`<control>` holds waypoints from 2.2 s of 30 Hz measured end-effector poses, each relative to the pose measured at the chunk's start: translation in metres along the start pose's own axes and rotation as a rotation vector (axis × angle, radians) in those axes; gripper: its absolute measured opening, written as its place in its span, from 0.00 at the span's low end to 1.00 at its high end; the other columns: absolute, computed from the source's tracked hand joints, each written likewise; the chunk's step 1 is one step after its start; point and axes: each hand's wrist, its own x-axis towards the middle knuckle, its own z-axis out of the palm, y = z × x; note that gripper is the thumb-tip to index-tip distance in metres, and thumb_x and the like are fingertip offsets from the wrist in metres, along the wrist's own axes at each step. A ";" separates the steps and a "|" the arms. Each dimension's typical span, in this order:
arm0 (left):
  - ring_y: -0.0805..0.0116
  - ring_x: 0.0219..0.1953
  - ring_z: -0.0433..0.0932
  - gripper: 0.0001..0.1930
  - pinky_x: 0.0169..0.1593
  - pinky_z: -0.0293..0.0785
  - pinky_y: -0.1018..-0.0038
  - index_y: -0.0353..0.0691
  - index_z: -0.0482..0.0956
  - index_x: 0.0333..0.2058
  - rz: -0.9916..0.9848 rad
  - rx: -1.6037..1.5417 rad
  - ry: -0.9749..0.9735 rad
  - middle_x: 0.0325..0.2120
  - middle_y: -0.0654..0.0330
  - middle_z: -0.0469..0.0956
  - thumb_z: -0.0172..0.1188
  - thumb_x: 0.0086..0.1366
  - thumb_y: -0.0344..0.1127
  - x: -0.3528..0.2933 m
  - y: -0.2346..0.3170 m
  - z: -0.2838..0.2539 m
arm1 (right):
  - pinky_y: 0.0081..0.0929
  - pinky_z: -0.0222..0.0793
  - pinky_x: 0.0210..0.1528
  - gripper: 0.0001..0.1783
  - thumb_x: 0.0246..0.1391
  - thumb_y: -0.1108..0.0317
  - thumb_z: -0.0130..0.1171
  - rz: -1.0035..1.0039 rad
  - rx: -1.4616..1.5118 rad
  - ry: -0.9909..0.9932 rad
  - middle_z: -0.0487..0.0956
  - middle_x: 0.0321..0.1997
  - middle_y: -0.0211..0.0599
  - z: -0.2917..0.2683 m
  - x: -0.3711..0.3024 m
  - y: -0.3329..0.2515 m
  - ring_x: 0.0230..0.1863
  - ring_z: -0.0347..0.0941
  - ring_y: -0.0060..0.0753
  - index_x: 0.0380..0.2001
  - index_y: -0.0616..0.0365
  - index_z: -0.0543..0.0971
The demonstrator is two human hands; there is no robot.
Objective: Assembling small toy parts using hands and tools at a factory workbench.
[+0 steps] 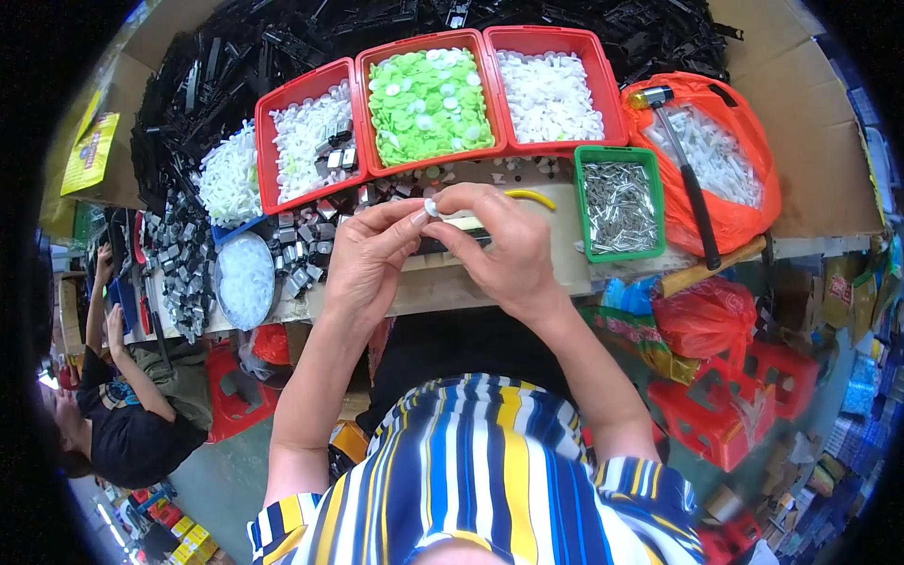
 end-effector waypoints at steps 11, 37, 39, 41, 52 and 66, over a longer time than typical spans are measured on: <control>0.79 0.32 0.77 0.10 0.38 0.75 0.77 0.32 0.86 0.43 0.263 0.517 0.157 0.35 0.60 0.85 0.68 0.63 0.28 -0.028 -0.012 -0.019 | 0.38 0.71 0.41 0.07 0.51 0.80 0.63 0.015 -0.047 -0.123 0.79 0.37 0.41 0.010 -0.012 0.006 0.39 0.78 0.47 0.33 0.62 0.77; 0.62 0.51 0.73 0.15 0.48 0.66 0.67 0.35 0.82 0.40 1.222 1.884 -0.082 0.41 0.58 0.76 0.58 0.54 0.34 -0.021 -0.031 -0.038 | 0.43 0.64 0.53 0.05 0.51 0.73 0.62 0.037 -0.235 -0.479 0.76 0.44 0.41 0.007 -0.001 0.016 0.52 0.70 0.47 0.31 0.61 0.78; 0.58 0.50 0.74 0.13 0.48 0.67 0.64 0.39 0.83 0.40 1.152 1.850 -0.096 0.41 0.60 0.78 0.67 0.55 0.32 -0.021 -0.032 -0.037 | 0.42 0.65 0.53 0.06 0.51 0.72 0.63 -0.037 -0.251 -0.440 0.76 0.44 0.42 0.003 -0.004 0.019 0.52 0.71 0.47 0.33 0.61 0.79; 0.58 0.49 0.74 0.12 0.47 0.68 0.64 0.39 0.83 0.39 1.095 1.755 -0.098 0.40 0.60 0.77 0.68 0.55 0.33 -0.020 -0.028 -0.036 | 0.41 0.67 0.53 0.07 0.51 0.73 0.63 0.011 -0.212 -0.378 0.77 0.45 0.43 -0.017 0.001 0.014 0.51 0.72 0.48 0.34 0.61 0.80; 0.53 0.41 0.75 0.07 0.44 0.73 0.61 0.35 0.83 0.33 1.157 1.408 -0.048 0.31 0.56 0.78 0.68 0.54 0.27 0.027 0.029 -0.021 | 0.43 0.70 0.42 0.05 0.54 0.74 0.64 0.325 -0.832 -0.117 0.76 0.35 0.46 -0.131 -0.028 0.052 0.42 0.75 0.50 0.34 0.64 0.80; 0.57 0.39 0.75 0.04 0.45 0.74 0.63 0.38 0.85 0.26 1.212 1.542 -0.014 0.27 0.58 0.79 0.69 0.52 0.31 0.110 0.045 -0.010 | 0.42 0.71 0.40 0.05 0.53 0.74 0.64 0.364 -0.741 -0.070 0.77 0.34 0.45 -0.118 -0.020 0.055 0.39 0.77 0.50 0.31 0.64 0.80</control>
